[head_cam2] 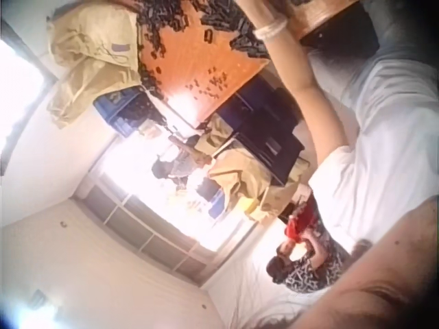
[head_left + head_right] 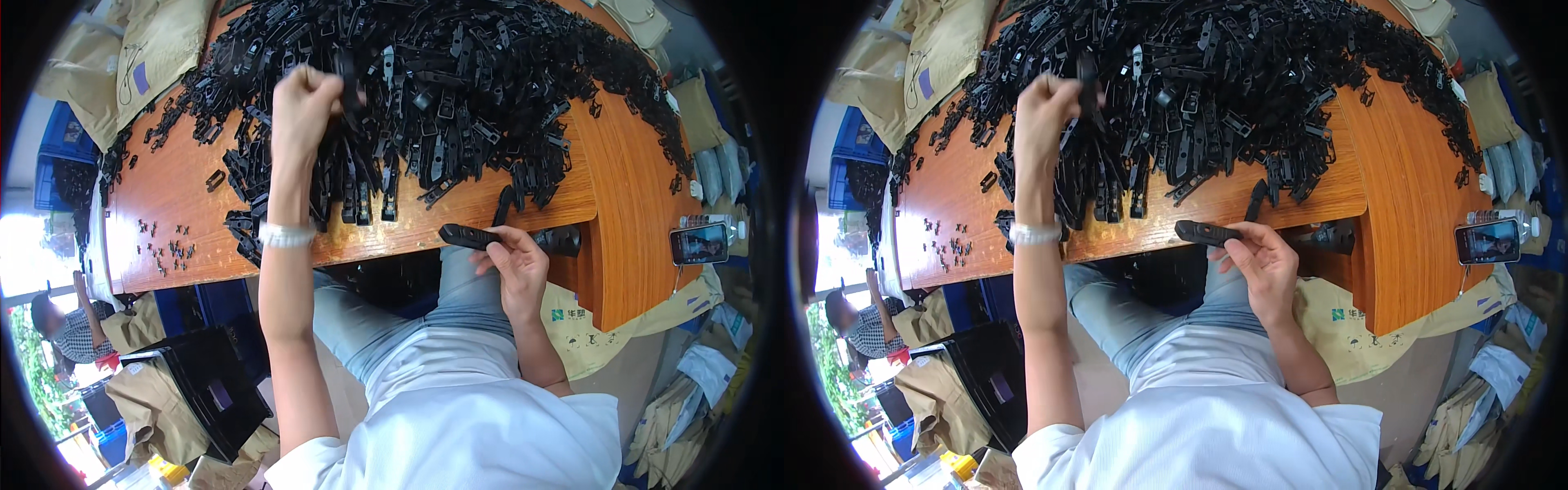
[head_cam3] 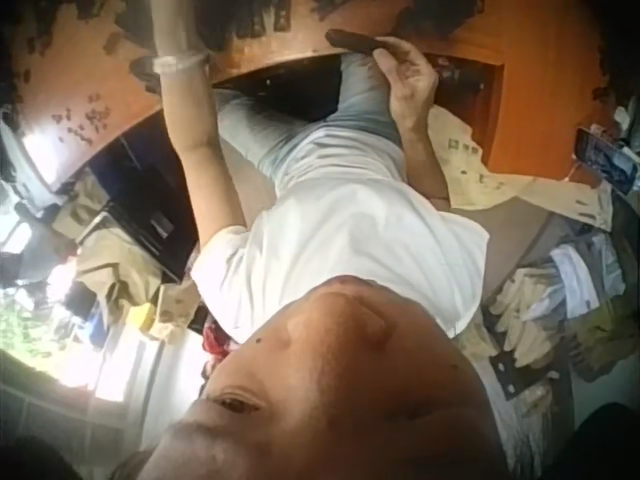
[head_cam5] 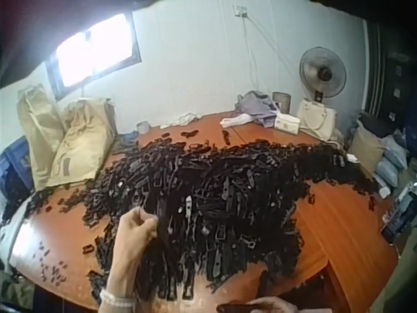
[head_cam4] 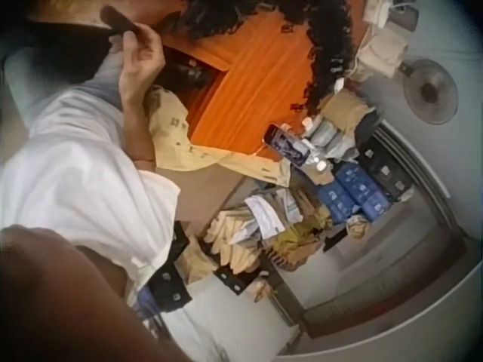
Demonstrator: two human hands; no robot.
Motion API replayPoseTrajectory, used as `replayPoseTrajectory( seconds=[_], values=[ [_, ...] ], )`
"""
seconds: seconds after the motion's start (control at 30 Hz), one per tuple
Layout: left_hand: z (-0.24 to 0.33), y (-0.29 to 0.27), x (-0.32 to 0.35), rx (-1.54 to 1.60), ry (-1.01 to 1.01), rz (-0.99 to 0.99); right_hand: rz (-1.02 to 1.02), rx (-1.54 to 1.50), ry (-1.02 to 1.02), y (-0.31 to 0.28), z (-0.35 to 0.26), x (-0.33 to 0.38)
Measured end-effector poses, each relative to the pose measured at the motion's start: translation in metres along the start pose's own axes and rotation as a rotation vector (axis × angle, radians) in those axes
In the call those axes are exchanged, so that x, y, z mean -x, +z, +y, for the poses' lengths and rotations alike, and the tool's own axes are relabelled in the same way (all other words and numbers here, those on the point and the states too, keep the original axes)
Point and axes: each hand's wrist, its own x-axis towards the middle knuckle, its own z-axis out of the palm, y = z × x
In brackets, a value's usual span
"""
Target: The person is manually assembling small black plastic components by joining multiple parts together at a workbench.
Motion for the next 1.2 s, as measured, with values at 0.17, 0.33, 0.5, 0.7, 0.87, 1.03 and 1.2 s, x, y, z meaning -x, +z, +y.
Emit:
replayPoseTrajectory(
  seconds=[0.17,0.33,0.5,0.7,0.87,1.03,1.2],
  values=[
    [-0.015,-0.002,0.088,0.325,-0.352,-0.258,-0.181,0.079,-0.029,0.018,-0.007,-0.014],
    [-0.025,0.022,0.126,0.498,-0.448,-0.294,-0.315,0.011,-0.037,0.033,0.001,-0.023],
    [-0.028,0.013,0.143,0.293,-0.429,-0.278,-0.395,0.149,-0.070,0.027,-0.003,-0.016],
    [-0.010,0.011,0.161,-0.119,-0.200,-0.414,-0.252,0.344,-0.325,0.031,0.002,-0.005],
    [-0.006,0.008,0.174,-0.369,0.097,-0.351,-0.271,0.487,-0.454,0.039,-0.006,-0.009],
    [-0.006,0.002,0.178,-0.426,0.205,-0.355,-0.382,0.518,-0.388,0.039,-0.004,-0.011],
    [-0.009,-0.006,0.181,-0.406,0.157,-0.352,-0.447,0.579,-0.369,0.034,-0.002,-0.013]
  ],
)
